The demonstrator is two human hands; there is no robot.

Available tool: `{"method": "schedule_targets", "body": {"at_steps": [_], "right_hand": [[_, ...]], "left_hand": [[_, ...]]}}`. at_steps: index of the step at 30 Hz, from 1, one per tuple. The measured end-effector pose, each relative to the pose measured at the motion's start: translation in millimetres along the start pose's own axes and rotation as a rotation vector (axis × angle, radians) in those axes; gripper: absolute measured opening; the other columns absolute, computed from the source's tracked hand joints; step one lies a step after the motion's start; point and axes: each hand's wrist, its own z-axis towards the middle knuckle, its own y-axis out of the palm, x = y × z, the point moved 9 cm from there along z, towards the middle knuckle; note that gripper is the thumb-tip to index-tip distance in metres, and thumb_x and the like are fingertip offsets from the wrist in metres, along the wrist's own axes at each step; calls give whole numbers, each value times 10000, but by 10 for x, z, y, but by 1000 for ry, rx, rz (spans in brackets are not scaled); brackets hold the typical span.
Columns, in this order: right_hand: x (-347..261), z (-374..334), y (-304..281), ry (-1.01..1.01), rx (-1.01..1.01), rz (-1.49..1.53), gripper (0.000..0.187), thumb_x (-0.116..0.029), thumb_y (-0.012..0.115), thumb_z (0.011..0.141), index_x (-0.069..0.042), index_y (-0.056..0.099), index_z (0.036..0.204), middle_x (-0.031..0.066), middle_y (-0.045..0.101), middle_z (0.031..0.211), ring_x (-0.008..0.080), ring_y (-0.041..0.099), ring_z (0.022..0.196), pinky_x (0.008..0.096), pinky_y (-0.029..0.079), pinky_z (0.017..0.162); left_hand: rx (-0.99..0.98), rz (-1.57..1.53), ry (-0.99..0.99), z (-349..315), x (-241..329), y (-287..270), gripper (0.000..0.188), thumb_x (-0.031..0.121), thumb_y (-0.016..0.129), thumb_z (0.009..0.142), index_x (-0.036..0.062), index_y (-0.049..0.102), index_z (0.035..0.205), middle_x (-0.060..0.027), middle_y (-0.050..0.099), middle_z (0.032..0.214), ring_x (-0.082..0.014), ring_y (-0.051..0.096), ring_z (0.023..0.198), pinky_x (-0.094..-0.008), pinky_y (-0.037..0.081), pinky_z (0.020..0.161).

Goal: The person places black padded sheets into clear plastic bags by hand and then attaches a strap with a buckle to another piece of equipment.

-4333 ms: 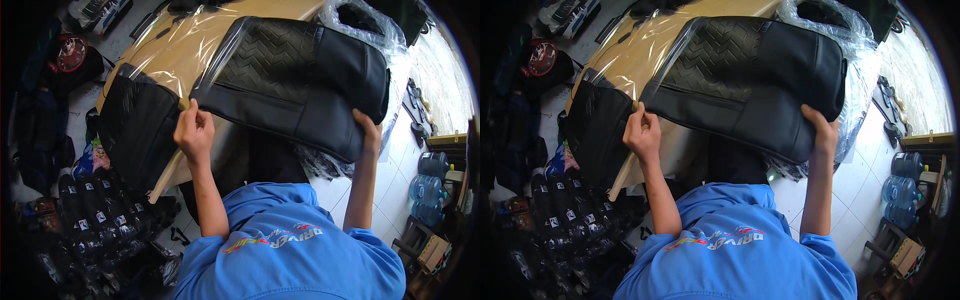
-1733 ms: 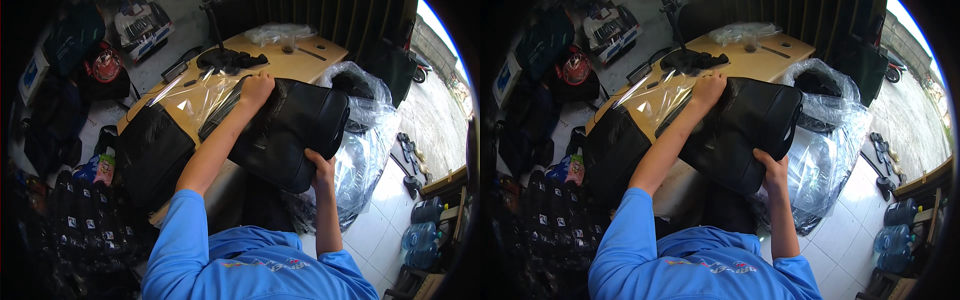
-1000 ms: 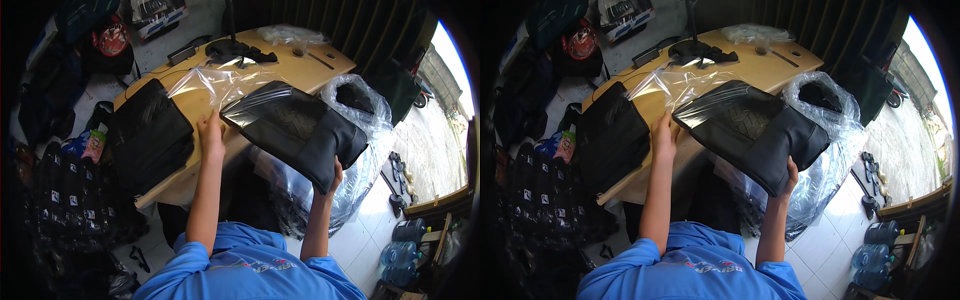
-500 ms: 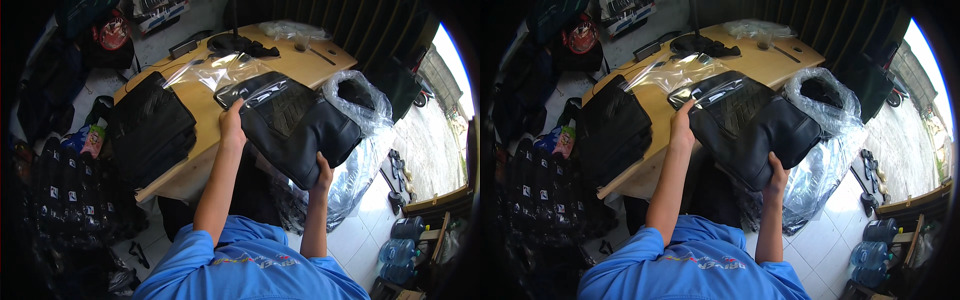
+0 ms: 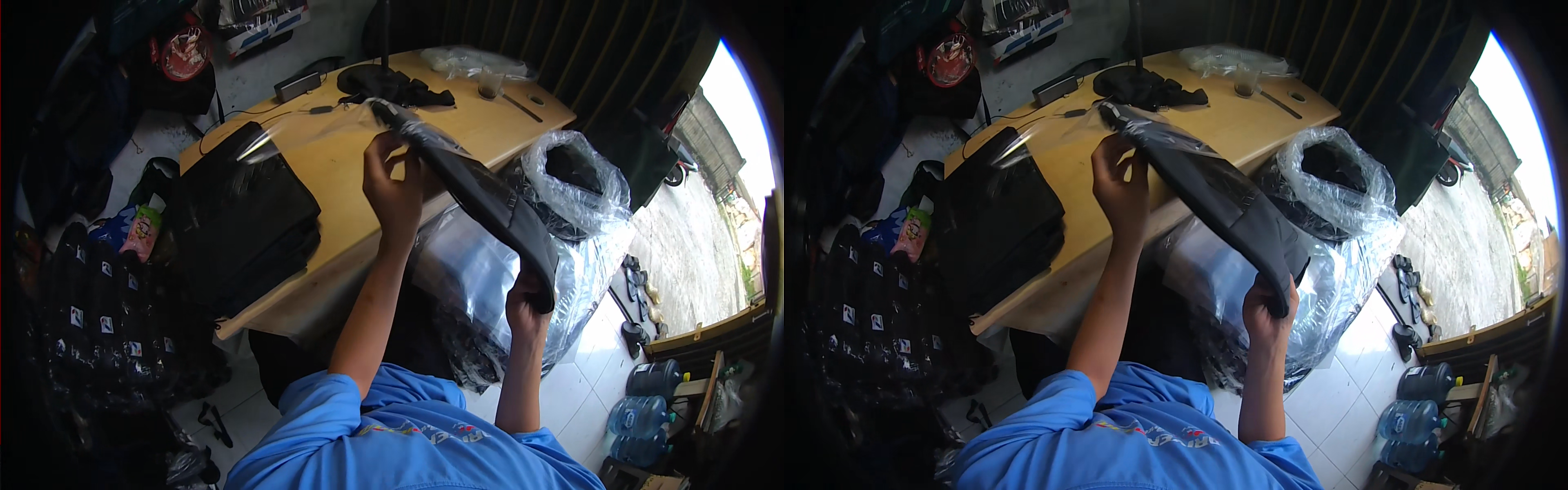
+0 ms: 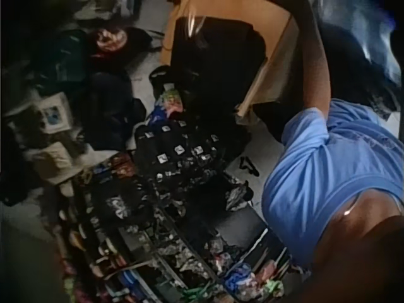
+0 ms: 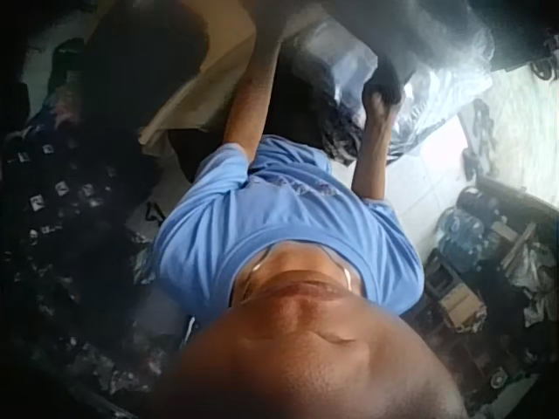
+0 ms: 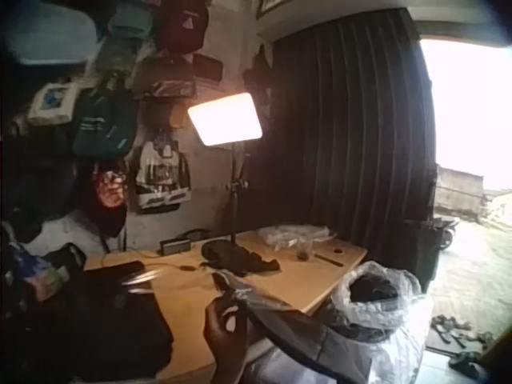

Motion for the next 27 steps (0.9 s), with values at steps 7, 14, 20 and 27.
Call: {"method": "schedule_targets", "body": {"at_steps": [7, 14, 20, 27], "right_hand": [[240, 1, 99, 54, 74, 102, 342, -53, 428, 893, 83, 441, 1207, 271, 515, 1143, 279, 656, 757, 292, 599, 608], [467, -115, 268, 175, 120, 321, 374, -86, 507, 890, 41, 448, 1237, 278, 468, 1209, 298, 657, 730, 294, 605, 625], [514, -226, 355, 177, 111, 433, 400, -108, 530, 886, 20, 438, 1254, 262, 451, 1256, 305, 657, 722, 308, 610, 642], [589, -167, 529, 178, 36, 467, 372, -90, 524, 893, 28, 462, 1240, 300, 426, 1281, 350, 656, 783, 344, 610, 660]], "left_hand": [[88, 101, 398, 376, 582, 364, 121, 75, 625, 838, -6, 598, 924, -125, 634, 848, -218, 645, 772, -297, 527, 686], [-1, 21, 629, 771, 1114, 519, 107, 84, 595, 861, 19, 648, 928, -94, 671, 831, -174, 654, 731, -277, 510, 682], [-756, -306, 106, 1182, 823, 735, 134, 44, 587, 862, -8, 628, 978, -33, 652, 831, -71, 606, 780, -222, 475, 719], [-564, -10, 548, 830, 1064, 499, 518, -15, 563, 716, 15, 348, 1187, -183, 509, 1052, -275, 554, 1006, -362, 435, 873]]}}
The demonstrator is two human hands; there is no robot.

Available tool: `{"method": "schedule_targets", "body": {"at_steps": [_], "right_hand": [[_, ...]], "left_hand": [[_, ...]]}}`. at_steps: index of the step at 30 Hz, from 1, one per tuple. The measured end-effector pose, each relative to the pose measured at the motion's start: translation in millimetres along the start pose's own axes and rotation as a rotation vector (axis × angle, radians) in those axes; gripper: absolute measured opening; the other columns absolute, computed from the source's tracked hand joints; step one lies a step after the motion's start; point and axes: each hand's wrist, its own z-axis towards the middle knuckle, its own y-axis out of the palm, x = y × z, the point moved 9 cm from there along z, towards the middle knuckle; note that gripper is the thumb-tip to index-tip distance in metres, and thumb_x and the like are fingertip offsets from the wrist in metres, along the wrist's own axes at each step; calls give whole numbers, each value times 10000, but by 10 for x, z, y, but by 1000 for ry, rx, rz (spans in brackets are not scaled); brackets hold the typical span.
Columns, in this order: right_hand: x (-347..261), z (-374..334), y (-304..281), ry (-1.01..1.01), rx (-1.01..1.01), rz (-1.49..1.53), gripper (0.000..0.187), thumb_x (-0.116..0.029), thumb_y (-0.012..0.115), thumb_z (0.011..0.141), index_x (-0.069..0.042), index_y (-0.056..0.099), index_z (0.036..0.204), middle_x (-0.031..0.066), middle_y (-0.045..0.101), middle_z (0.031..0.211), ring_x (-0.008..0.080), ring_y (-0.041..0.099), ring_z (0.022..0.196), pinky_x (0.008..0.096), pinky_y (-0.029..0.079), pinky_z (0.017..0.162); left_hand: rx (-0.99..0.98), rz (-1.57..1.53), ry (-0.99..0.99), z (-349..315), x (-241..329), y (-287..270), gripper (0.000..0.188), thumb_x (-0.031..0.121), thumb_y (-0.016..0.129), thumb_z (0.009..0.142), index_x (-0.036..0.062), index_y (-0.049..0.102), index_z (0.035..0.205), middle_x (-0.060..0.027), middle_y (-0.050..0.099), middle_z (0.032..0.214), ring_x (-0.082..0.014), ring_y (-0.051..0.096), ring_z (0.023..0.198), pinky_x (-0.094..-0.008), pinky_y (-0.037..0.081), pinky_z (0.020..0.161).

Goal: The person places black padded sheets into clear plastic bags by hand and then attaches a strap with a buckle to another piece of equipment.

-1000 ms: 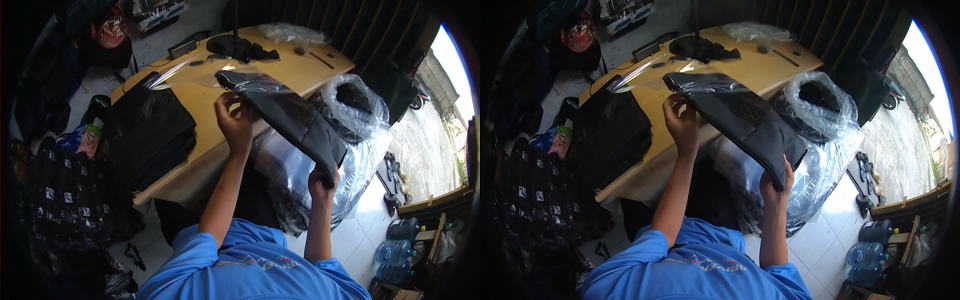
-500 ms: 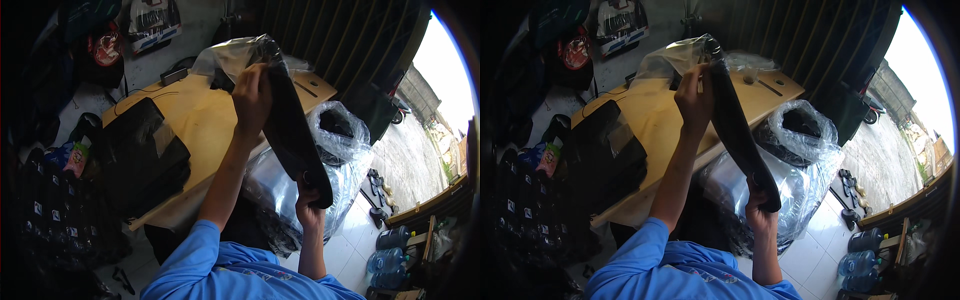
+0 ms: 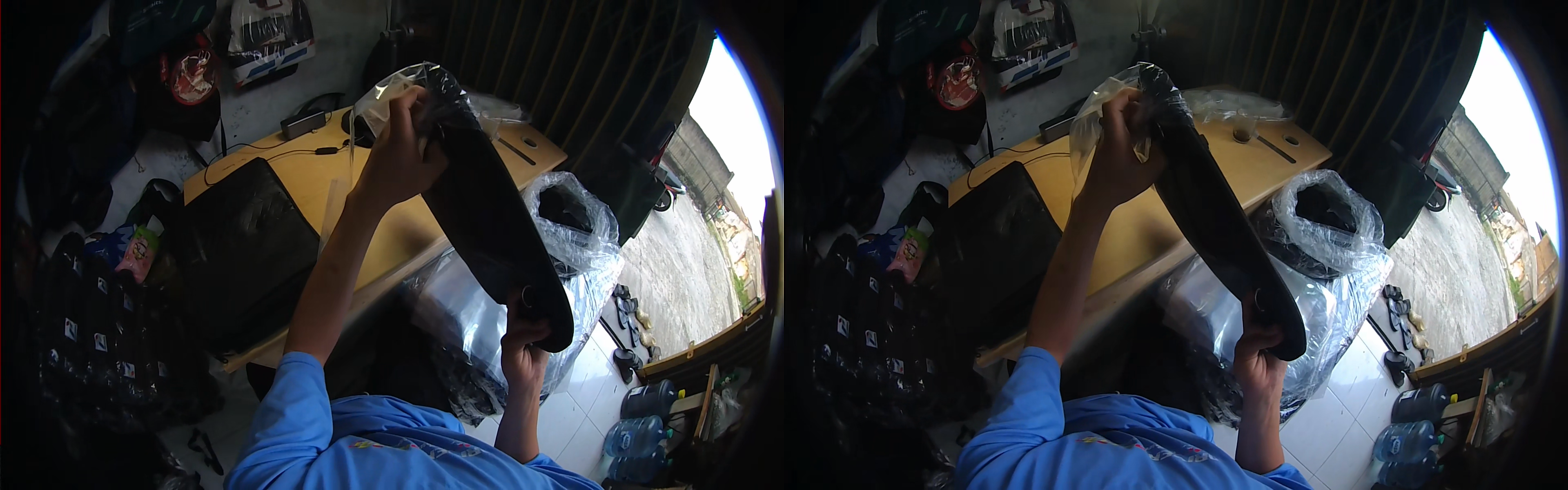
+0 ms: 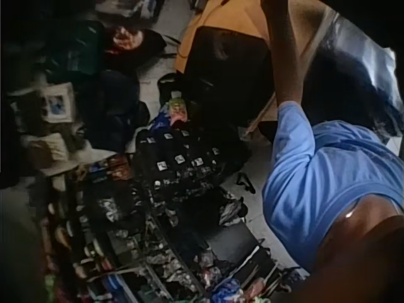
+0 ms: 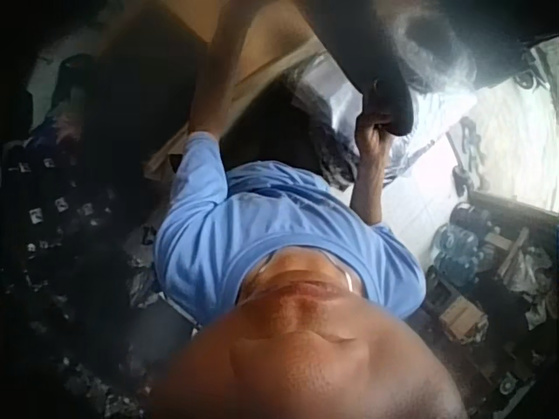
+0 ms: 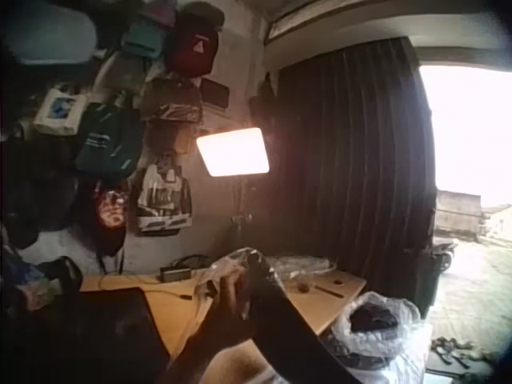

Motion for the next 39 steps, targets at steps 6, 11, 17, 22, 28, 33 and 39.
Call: {"method": "schedule_targets", "body": {"at_steps": [6, 11, 17, 22, 28, 33, 39], "right_hand": [[-19, -57, 43, -29, -20, -65, 434, -69, 494, 894, 12, 367, 1301, 245, 432, 1290, 329, 656, 764, 327, 612, 657], [-66, -69, 83, -41, -45, -43, 405, -72, 504, 894, 33, 406, 1273, 271, 430, 1284, 328, 656, 771, 333, 611, 662], [-110, -76, 165, -58, -78, -55, 388, -70, 525, 888, 46, 445, 1249, 302, 415, 1288, 332, 657, 789, 337, 609, 676], [-150, -60, 286, -39, -118, -51, 407, -41, 536, 872, 34, 442, 1261, 288, 415, 1299, 325, 656, 787, 330, 608, 685], [-158, 6, 207, -137, -98, -215, 322, -94, 459, 918, 59, 457, 1200, 267, 495, 1212, 276, 663, 798, 310, 599, 663], [-433, 49, 122, -395, -77, -683, 360, -183, 441, 931, 63, 490, 1189, 201, 589, 1127, 243, 639, 934, 314, 565, 775], [-336, -150, 65, -470, 161, -1265, 397, -249, 479, 898, 58, 539, 1141, 175, 622, 1073, 248, 639, 941, 359, 498, 888]], "left_hand": [[51, 327, 138, -28, 126, -46, 506, -45, 547, 784, 5, 356, 1250, -206, 538, 1104, -262, 581, 1008, -397, 477, 815], [113, 83, -46, -98, 43, -76, 404, -36, 526, 845, -3, 401, 1228, -181, 628, 981, -223, 628, 933, -367, 503, 761], [224, -428, -212, -137, -313, -184, 342, -19, 486, 852, 3, 436, 1190, -119, 633, 920, -139, 608, 848, -262, 466, 787], [65, -777, -290, -129, -371, -71, 408, -40, 464, 794, 0, 414, 1197, -124, 572, 1028, -148, 563, 924, -248, 444, 808], [334, 119, -83, -411, 283, -120, 437, -65, 458, 774, -18, 384, 1203, -166, 455, 1153, -234, 510, 1052, -350, 428, 898], [624, -329, -527, -842, 188, -588, 301, 138, 492, 861, 4, 412, 1118, -123, 473, 1093, -217, 462, 1105, -355, 425, 862], [762, -238, -1045, -2182, -278, -642, 357, 279, 600, 859, 86, 459, 1124, -30, 481, 1048, -124, 488, 992, -316, 417, 749]]}}
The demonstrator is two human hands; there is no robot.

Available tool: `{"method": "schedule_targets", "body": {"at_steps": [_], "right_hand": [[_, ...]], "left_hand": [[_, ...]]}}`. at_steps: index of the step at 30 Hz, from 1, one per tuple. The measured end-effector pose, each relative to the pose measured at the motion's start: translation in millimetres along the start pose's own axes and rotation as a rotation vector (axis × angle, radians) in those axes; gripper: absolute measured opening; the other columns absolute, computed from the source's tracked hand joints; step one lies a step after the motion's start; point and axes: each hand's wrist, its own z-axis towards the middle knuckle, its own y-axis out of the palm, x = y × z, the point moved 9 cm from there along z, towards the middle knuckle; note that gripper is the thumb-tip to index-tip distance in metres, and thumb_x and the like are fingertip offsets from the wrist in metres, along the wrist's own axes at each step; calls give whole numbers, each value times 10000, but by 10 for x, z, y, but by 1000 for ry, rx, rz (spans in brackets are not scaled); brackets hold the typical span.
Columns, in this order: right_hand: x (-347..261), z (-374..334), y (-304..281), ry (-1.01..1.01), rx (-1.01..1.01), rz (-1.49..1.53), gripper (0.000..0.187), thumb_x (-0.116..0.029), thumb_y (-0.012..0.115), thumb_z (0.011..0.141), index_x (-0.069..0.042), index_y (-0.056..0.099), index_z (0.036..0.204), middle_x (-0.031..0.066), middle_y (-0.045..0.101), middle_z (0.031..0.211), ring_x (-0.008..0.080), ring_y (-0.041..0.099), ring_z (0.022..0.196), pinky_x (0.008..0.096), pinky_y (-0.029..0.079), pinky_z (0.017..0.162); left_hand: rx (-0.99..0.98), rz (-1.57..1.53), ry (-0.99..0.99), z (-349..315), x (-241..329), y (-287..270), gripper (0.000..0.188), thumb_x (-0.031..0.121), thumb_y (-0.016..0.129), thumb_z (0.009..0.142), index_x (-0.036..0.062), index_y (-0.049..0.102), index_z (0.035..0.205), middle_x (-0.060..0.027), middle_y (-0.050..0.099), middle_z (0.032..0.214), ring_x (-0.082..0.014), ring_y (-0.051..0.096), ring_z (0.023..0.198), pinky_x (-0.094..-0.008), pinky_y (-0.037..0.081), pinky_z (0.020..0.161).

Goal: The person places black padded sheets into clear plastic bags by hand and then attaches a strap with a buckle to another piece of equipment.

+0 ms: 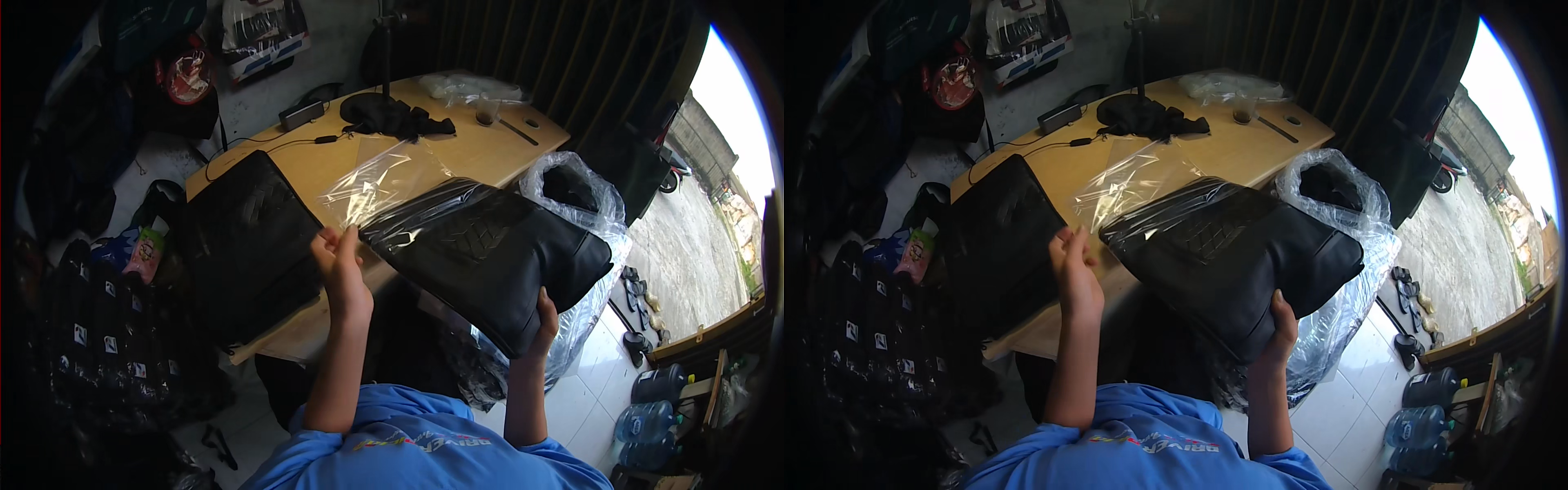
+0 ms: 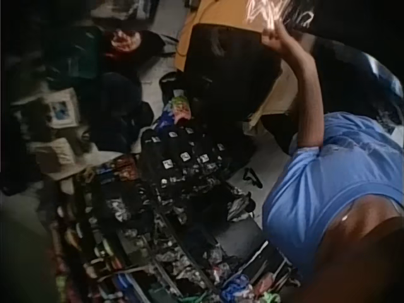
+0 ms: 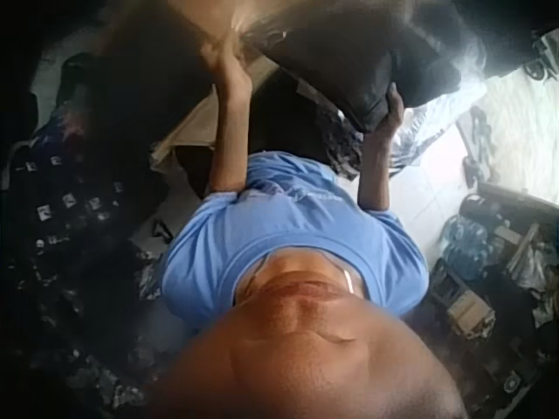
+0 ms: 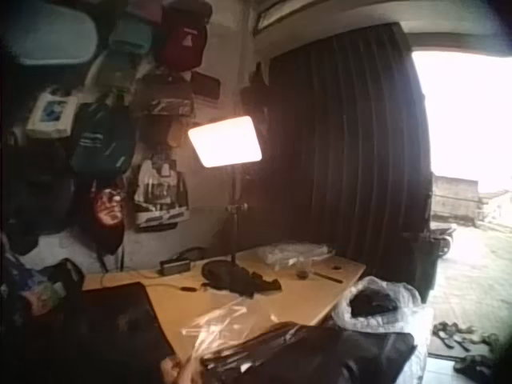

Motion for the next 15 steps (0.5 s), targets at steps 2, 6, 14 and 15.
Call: {"method": "schedule_targets", "body": {"at_steps": [2, 6, 14, 15], "right_hand": [[-18, -93, -218, -20, 103, -31, 411, -263, 490, 888, 56, 542, 1141, 172, 621, 1079, 249, 639, 942, 354, 502, 885], [-142, -176, -371, -53, 153, -2, 415, -268, 496, 880, 52, 544, 1139, 172, 621, 1078, 250, 636, 949, 356, 499, 891], [-246, -440, -569, -291, 221, -282, 382, -217, 561, 850, 33, 551, 1138, 145, 616, 1045, 234, 620, 944, 346, 499, 871], [-218, -453, -523, -285, 229, -280, 382, -217, 561, 850, 33, 551, 1138, 145, 616, 1045, 234, 620, 944, 346, 499, 871]], "left_hand": [[-352, -242, -503, -340, -516, 237, 316, 301, 591, 877, 78, 496, 1078, -39, 527, 973, -133, 501, 902, -245, 416, 734], [-252, -372, -815, -461, -756, 474, 208, 255, 573, 896, 88, 547, 1017, -34, 583, 903, -156, 571, 850, -282, 471, 753], [-419, -633, -861, -480, -1116, 889, 148, 51, 553, 881, -33, 554, 1003, -142, 617, 929, -247, 644, 825, -356, 565, 729], [-421, -591, -854, -534, -1139, 907, 160, 57, 555, 881, -39, 558, 1008, -150, 626, 932, -245, 647, 824, -351, 563, 741]]}}
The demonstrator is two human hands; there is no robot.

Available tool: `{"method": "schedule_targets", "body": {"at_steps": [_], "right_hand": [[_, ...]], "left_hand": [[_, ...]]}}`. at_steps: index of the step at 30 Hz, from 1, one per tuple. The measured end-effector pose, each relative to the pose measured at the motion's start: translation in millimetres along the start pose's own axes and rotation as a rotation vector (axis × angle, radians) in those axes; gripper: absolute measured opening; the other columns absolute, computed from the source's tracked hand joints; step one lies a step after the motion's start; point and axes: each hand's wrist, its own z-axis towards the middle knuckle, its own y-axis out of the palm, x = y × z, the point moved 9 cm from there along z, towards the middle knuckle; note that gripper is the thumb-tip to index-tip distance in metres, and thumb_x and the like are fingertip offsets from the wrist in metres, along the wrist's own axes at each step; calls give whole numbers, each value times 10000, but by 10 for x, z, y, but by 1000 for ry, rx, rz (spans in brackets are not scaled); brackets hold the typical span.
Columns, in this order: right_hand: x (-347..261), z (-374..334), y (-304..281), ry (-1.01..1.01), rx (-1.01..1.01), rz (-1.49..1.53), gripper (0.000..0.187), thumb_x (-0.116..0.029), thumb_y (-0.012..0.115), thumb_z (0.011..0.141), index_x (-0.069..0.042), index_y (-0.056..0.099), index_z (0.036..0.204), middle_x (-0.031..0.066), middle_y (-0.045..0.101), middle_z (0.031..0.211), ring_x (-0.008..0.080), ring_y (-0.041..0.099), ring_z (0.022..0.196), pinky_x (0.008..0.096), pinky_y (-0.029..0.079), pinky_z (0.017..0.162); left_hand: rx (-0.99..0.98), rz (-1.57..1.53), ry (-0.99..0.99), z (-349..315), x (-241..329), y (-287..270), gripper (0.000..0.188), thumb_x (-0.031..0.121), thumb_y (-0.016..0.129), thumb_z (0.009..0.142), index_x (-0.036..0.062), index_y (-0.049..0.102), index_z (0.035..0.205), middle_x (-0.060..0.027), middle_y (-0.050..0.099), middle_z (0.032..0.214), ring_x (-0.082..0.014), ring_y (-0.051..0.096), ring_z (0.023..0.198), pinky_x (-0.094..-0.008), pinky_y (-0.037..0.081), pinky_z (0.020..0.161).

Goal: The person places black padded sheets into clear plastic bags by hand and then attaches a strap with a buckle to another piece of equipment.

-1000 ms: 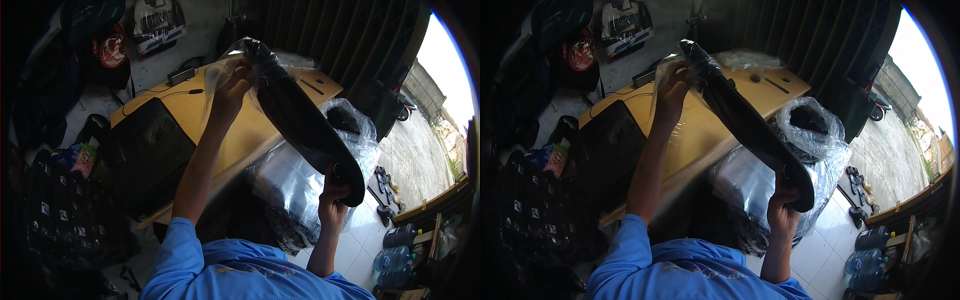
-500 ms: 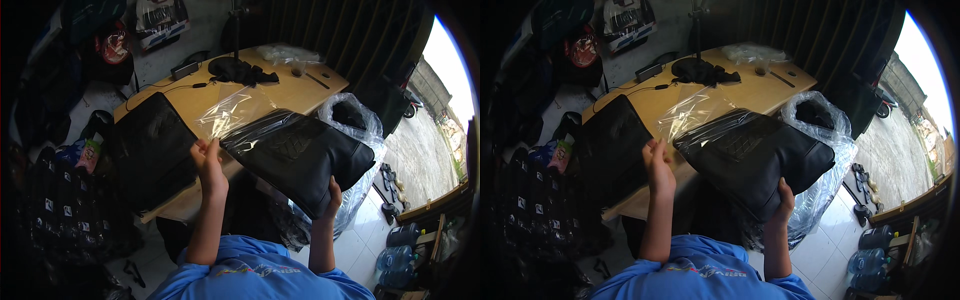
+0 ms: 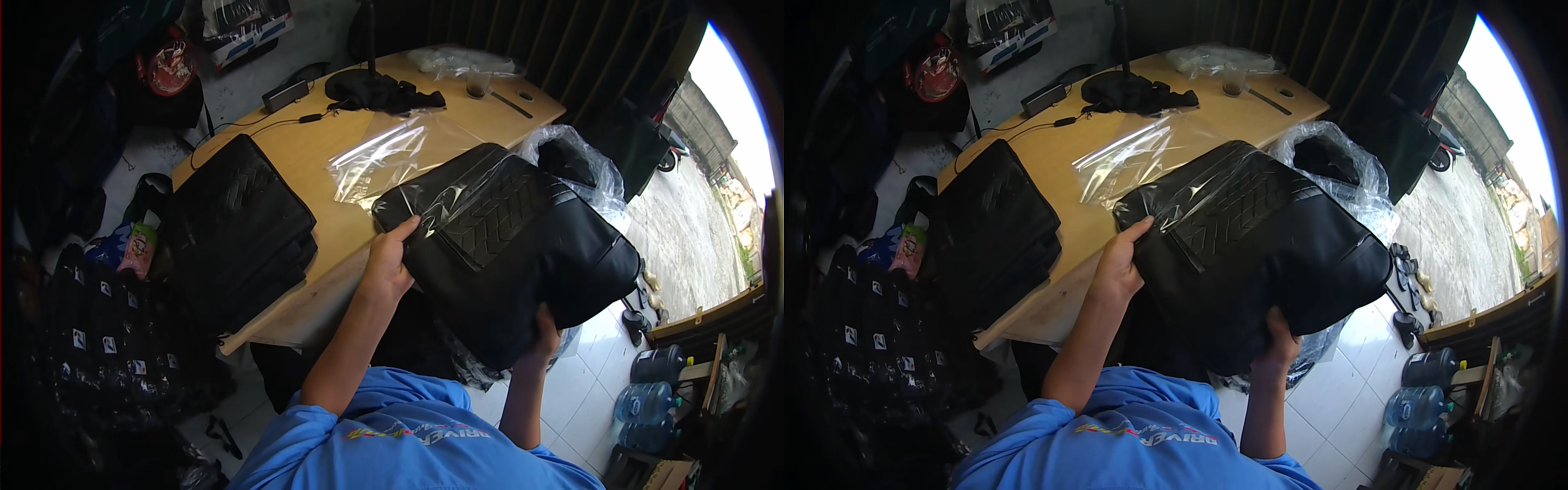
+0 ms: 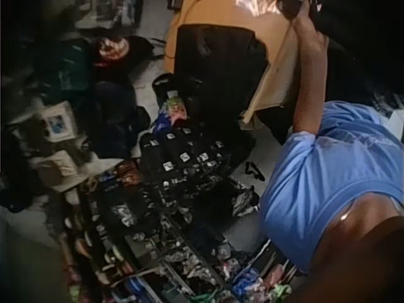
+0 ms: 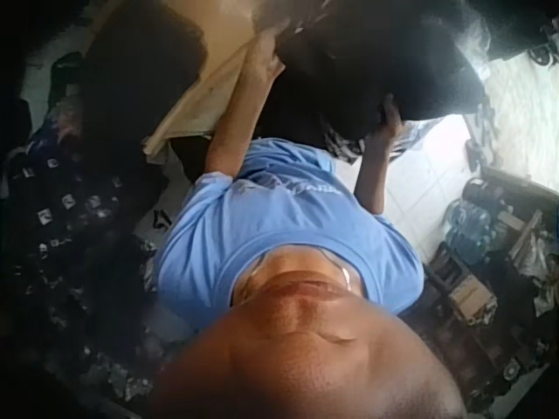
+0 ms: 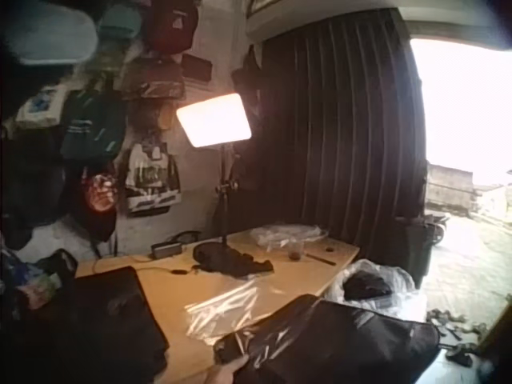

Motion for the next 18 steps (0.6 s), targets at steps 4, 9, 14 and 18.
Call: {"method": "schedule_targets", "body": {"at_steps": [4, 9, 14, 18], "right_hand": [[57, 22, 15, 54, 89, 40, 384, -115, 603, 812, 27, 534, 1162, 133, 607, 1055, 239, 613, 961, 348, 490, 884], [28, 9, -193, 65, 118, -35, 456, -102, 597, 816, 21, 477, 1238, 134, 573, 1133, 236, 589, 1017, 365, 469, 926], [90, 93, -471, 442, -117, 347, 629, -428, 515, 889, -3, 381, 1333, 161, 431, 1357, 324, 440, 1234, 493, 380, 1000], [359, 284, -770, 522, 111, 191, 592, -335, 594, 861, 4, 400, 1305, 189, 472, 1302, 321, 541, 1121, 450, 474, 909]], "left_hand": [[20, 66, -19, -102, -170, 99, 187, 39, 565, 868, -48, 562, 1033, -162, 629, 960, -241, 648, 843, -346, 560, 762], [63, 69, 72, -242, -216, 120, 194, 1, 581, 844, -29, 560, 1035, -152, 626, 948, -233, 645, 845, -342, 559, 754], [44, 246, 259, -325, 97, -1, 288, -68, 570, 811, -18, 521, 1090, -117, 614, 966, -210, 640, 814, -328, 548, 755], [1, 347, 253, -399, 103, -35, 287, -54, 586, 806, -11, 532, 1085, -115, 620, 969, -209, 638, 837, -331, 537, 779]]}}
